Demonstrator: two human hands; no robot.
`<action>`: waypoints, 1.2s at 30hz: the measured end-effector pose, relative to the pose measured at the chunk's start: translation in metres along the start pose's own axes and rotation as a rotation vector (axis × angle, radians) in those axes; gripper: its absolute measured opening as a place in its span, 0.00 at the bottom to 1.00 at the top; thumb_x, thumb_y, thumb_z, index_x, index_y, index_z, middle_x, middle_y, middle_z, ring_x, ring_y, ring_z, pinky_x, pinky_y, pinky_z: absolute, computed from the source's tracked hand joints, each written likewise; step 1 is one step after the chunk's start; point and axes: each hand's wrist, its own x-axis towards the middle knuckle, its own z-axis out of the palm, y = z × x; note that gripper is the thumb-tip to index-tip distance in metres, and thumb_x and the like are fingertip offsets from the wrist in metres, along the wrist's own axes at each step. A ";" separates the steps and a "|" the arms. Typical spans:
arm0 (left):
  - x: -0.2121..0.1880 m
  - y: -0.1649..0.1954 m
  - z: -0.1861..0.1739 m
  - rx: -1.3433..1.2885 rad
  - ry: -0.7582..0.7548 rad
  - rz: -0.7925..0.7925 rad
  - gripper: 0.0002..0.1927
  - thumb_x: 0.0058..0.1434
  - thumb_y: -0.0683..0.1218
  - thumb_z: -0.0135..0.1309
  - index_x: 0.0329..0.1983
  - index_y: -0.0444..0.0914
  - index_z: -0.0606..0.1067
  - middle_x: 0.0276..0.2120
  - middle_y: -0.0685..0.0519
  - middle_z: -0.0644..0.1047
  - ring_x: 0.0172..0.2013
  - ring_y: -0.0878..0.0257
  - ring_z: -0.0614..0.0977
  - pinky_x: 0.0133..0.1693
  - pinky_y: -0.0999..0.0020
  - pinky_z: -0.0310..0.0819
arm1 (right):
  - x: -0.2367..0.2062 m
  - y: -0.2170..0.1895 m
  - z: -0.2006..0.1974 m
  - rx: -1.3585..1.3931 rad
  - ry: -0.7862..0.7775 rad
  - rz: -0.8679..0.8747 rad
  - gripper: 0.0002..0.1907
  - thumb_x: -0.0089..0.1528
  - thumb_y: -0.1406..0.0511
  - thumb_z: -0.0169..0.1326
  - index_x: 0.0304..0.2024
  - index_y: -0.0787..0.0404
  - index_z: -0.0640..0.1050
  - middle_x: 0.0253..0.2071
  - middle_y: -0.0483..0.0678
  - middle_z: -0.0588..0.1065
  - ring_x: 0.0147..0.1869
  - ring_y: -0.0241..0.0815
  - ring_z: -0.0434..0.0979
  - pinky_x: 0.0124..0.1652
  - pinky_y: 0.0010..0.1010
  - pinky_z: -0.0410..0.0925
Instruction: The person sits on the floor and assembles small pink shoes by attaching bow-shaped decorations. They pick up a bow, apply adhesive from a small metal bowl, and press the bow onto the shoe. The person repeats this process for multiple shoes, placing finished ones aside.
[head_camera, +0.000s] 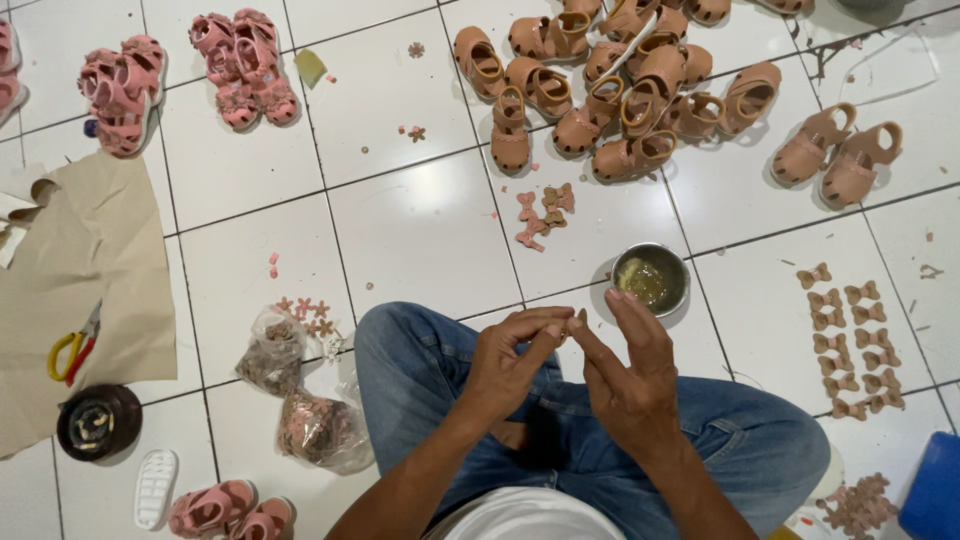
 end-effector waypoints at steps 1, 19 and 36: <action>0.000 -0.001 0.000 -0.015 0.011 -0.011 0.15 0.70 0.47 0.51 0.50 0.32 0.81 0.54 0.45 0.81 0.50 0.62 0.83 0.53 0.66 0.80 | 0.001 0.000 0.000 -0.022 -0.006 -0.017 0.27 0.58 0.75 0.61 0.59 0.50 0.79 0.69 0.52 0.64 0.75 0.54 0.62 0.69 0.45 0.62; 0.000 -0.004 -0.002 -0.240 -0.069 -0.077 0.17 0.70 0.49 0.51 0.52 0.34 0.80 0.53 0.51 0.81 0.50 0.67 0.79 0.56 0.67 0.71 | 0.011 0.016 0.010 1.042 -0.003 0.809 0.30 0.63 0.70 0.58 0.66 0.71 0.66 0.37 0.51 0.81 0.42 0.37 0.80 0.44 0.30 0.75; 0.025 -0.051 -0.026 -0.341 0.093 -0.285 0.19 0.70 0.48 0.52 0.57 0.30 0.80 0.39 0.54 0.81 0.41 0.69 0.75 0.51 0.70 0.68 | -0.030 0.182 0.073 -0.409 -0.447 0.534 0.37 0.61 0.36 0.45 0.60 0.49 0.79 0.79 0.61 0.41 0.80 0.72 0.34 0.68 0.67 0.41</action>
